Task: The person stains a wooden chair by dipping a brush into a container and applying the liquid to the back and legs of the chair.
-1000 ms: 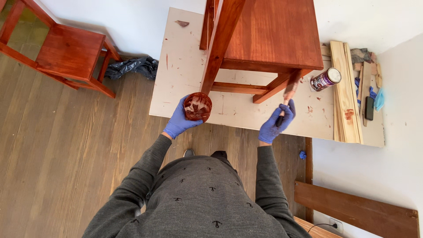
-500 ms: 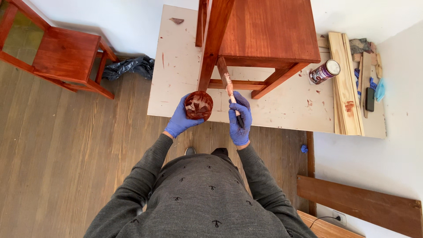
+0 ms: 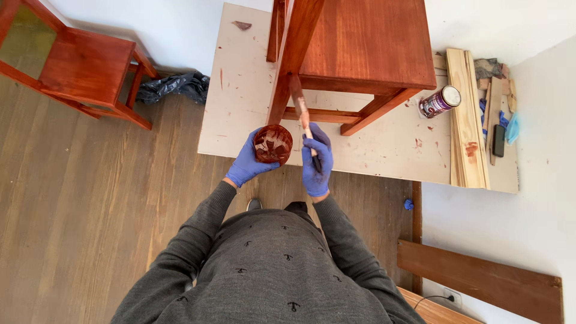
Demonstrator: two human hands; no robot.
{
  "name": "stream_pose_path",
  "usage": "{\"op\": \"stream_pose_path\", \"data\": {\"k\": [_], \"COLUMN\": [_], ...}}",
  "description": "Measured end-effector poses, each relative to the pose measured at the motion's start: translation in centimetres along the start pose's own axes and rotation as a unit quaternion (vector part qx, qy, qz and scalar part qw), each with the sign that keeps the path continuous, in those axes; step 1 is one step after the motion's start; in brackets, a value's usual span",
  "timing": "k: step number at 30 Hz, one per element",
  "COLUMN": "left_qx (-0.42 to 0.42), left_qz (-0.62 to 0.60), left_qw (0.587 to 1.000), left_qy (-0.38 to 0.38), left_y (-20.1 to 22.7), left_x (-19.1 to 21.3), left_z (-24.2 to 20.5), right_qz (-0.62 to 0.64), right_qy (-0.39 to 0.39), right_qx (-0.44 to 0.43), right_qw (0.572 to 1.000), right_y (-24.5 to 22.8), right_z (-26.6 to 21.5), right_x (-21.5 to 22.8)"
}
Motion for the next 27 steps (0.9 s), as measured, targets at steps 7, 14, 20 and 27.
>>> {"op": "stream_pose_path", "data": {"k": [7,14,20,27], "left_qx": [-0.022,-0.11,-0.126,-0.156], "left_qz": [-0.001,0.045,0.046,0.096], "left_qw": [0.999,0.993,0.991,0.983], "left_qy": [0.029,0.01,0.01,0.019], "left_y": [-1.5,-2.6,-2.1,-1.6], "left_x": [-0.5,-0.3,-1.0,-0.8], "left_z": [0.0,0.1,-0.4,0.0], "right_qz": [-0.028,-0.029,-0.063,-0.036], "right_qy": [0.036,0.027,0.086,0.009], "right_qx": [0.016,0.004,0.022,-0.008], "right_qw": [0.999,0.999,0.994,0.999], "right_y": [-0.1,0.5,-0.1,0.3], "right_z": [1.2,2.1,3.2,2.1], "right_x": [3.2,3.1,5.9,3.1]}}
Point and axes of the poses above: each hand's wrist, its own z-axis towards the middle knuckle, its own x-axis out of the back of the hand, y = z × x, the point moved 5 cm from there along z, towards the middle knuckle, and after that the axes turned 15 degrees about y, right-handed, at the moved point
